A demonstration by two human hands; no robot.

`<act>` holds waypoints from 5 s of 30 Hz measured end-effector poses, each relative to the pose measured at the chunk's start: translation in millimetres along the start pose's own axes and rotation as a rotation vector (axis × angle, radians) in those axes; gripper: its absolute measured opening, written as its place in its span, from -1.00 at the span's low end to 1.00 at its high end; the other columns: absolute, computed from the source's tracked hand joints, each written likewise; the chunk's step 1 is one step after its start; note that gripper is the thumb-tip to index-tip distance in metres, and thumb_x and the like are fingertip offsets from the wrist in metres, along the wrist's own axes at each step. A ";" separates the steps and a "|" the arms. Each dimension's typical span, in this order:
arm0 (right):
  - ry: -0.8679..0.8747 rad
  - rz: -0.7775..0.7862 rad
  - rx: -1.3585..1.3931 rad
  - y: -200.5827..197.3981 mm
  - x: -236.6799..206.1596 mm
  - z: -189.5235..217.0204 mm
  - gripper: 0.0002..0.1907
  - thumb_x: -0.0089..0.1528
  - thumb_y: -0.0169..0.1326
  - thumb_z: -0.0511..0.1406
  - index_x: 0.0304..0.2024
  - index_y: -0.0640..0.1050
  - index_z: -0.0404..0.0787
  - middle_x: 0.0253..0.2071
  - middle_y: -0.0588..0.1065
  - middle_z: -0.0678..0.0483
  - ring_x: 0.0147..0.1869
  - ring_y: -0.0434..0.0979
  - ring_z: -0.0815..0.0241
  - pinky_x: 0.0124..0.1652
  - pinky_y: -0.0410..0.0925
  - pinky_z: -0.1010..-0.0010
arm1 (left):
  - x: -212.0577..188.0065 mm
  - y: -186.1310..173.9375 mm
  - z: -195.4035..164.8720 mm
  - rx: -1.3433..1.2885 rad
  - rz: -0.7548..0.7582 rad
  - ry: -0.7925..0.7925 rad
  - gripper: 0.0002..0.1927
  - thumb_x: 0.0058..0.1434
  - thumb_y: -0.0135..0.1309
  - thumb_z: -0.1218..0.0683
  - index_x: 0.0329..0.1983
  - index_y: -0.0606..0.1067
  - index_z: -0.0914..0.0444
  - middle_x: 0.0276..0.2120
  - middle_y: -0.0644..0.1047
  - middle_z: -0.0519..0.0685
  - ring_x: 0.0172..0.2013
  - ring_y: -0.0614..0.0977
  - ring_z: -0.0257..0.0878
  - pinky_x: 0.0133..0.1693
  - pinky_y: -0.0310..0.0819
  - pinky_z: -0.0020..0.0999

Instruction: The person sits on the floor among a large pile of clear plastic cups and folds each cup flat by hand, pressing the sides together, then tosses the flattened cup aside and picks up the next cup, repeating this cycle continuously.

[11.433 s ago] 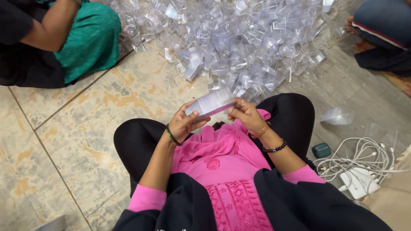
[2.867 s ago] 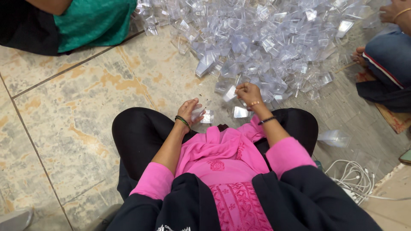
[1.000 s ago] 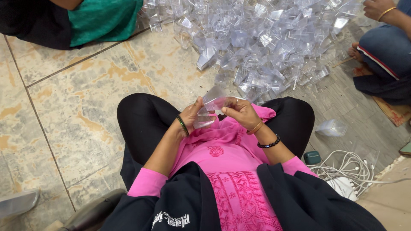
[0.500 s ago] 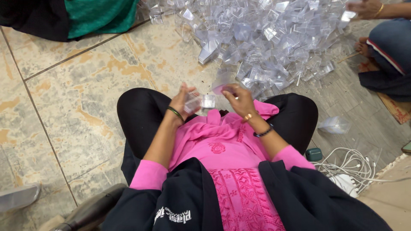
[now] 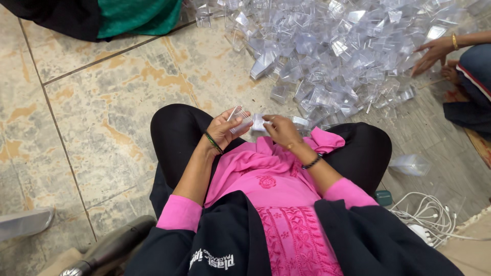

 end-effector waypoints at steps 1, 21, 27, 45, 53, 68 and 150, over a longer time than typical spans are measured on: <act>0.127 0.002 0.090 -8.5 -5.1 -2.4 -0.68 0.31 0.10 -0.27 0.11 0.58 -0.15 0.01 0.63 -0.03 -0.16 0.69 0.02 -0.11 0.51 0.26 | 0.9 3.0 -1.2 0.047 -0.002 0.006 -0.33 0.25 0.21 0.18 0.38 0.22 0.30 0.16 0.53 0.10 0.09 0.63 -0.01 0.13 0.56 -0.13; 0.020 0.137 -0.703 -34.5 8.4 -82.2 -0.44 0.03 0.22 -0.36 0.12 0.55 0.03 0.04 0.48 -0.08 0.13 0.50 -0.16 -0.02 0.39 0.00 | 26.5 -40.5 48.0 0.105 -0.358 -0.106 -0.56 0.22 0.23 -0.08 0.09 0.41 0.11 -0.15 0.61 -0.07 -0.18 0.73 -0.13 -0.24 0.69 -0.27; 0.161 -0.300 0.086 -98.1 4.0 -103.2 -0.72 0.20 0.32 -0.27 -0.06 0.58 -0.13 -0.12 0.54 -0.08 -0.02 0.52 0.00 -0.04 0.41 0.22 | 24.9 -32.3 51.8 0.175 -0.302 -0.104 -0.47 0.23 0.23 -0.07 0.23 0.40 0.12 -0.10 0.58 -0.07 -0.13 0.67 -0.18 -0.20 0.69 -0.25; 0.027 -0.080 0.803 -37.7 -52.6 1.3 -0.74 0.40 0.08 -0.32 0.08 0.62 -0.34 -0.03 0.62 0.07 0.03 0.55 0.36 0.04 0.42 0.53 | 10.8 42.8 47.1 0.340 -0.205 0.044 -0.37 0.12 0.33 0.06 0.26 0.45 0.23 -0.02 0.60 -0.01 -0.14 0.69 -0.21 -0.18 0.66 -0.29; 0.134 0.061 0.731 -37.7 -58.6 10.0 -0.83 0.26 0.10 -0.44 -0.13 0.63 -0.38 -0.25 0.62 0.13 -0.20 0.58 0.43 -0.22 0.42 0.62 | 9.0 61.4 39.7 0.709 -0.097 0.305 -0.27 0.08 0.41 0.06 0.32 0.45 0.32 0.04 0.61 0.07 0.01 0.63 -0.24 0.06 0.57 -0.37; -0.014 -0.384 0.373 -87.0 -39.8 -81.1 -0.71 0.34 0.13 -0.38 0.10 0.55 -0.33 -0.02 0.62 -0.04 0.05 0.60 0.26 0.04 0.43 0.41 | -27.5 104.2 -11.4 1.324 -0.174 0.786 -0.28 0.00 0.44 0.05 0.24 0.42 0.19 0.11 0.53 0.10 0.08 0.61 0.00 0.09 0.55 -0.23; -0.242 0.013 0.773 -33.1 -23.0 65.9 -0.75 0.37 0.08 -0.50 0.10 0.46 -0.32 0.01 0.53 0.04 0.16 0.49 0.27 0.17 0.37 0.44 | 10.0 66.5 1.0 -0.005 0.098 -0.092 -0.40 0.44 -0.07 -0.19 0.37 0.29 0.26 0.11 0.54 0.14 0.06 0.62 -0.04 -0.01 0.59 -0.05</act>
Point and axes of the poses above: each hand's wrist, its own x-axis towards the middle knuckle, its own y-axis out of the palm, z = x × y, the point moved 8 cm from there along x, towards the middle knuckle
